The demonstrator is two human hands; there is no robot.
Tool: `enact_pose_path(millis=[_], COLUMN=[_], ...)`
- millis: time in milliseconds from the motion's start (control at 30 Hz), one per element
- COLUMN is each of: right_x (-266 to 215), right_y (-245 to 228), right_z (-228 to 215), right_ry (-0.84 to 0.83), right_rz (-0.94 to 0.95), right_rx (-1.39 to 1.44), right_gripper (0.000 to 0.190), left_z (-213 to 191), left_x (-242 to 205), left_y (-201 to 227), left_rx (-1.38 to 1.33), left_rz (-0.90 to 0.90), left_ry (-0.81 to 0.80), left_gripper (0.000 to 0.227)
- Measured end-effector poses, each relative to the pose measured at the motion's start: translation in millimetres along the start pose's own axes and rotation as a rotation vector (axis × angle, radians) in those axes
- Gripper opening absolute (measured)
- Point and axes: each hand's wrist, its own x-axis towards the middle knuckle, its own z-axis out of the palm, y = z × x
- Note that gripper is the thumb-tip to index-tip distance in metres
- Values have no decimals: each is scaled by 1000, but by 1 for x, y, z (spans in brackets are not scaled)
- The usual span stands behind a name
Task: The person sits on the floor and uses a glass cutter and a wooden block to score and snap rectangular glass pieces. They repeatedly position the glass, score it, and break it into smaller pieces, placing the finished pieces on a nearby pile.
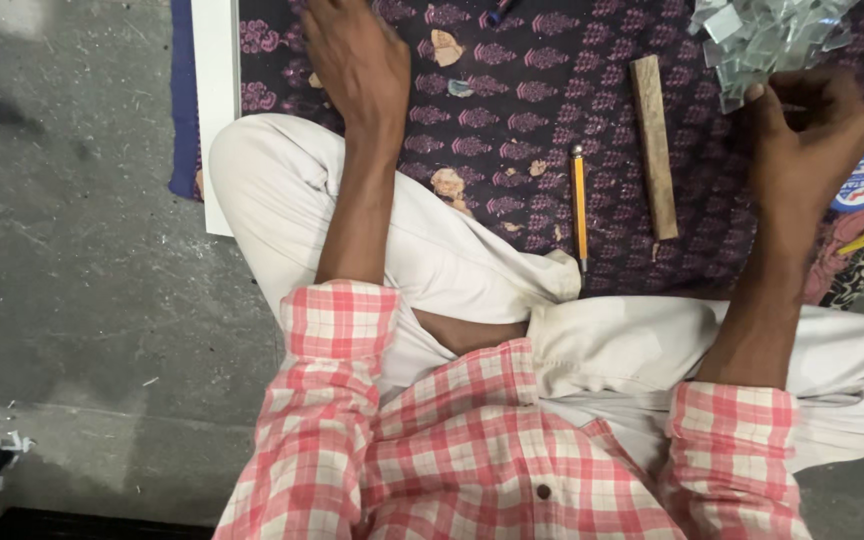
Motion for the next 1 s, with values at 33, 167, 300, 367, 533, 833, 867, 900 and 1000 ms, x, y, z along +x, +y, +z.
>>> enact_pose_path(millis=[33,167,300,367,533,833,867,900,1000], right_x=[0,-2,-6,-14,-49,-92,-92,-92,-91], right_y=[-1,-1,0,-6,-40,-92,-92,-90,-84], right_z=[0,-2,-8,-9,6,74,74,71,44], right_ry=[0,0,-1,-31,-144,-458,-458,-457,-400], right_rz=[-8,11,-14,7,30,161,165,167,333], right_rx=[-34,-58,-32,55,-77,-549,-550,-551,-435], right_gripper=[18,17,16,15,3,36,32,27,20], left_z=[3,15,11,3,-31,-47,-47,-45,-36], left_x=[0,2,5,0,-26,-51,-54,-55,-61], left_y=[-3,-18,-30,-27,-7,73,79,85,94], left_rx=[-27,-28,-110,-183,-542,-912,-883,-854,-814], left_rz=[-5,-58,-114,-127,-137,-47,-10,31,97], left_ry=[0,43,143,165,-83,-816,-828,-838,-879], left_gripper=[29,26,27,36,54,62,61,60,61])
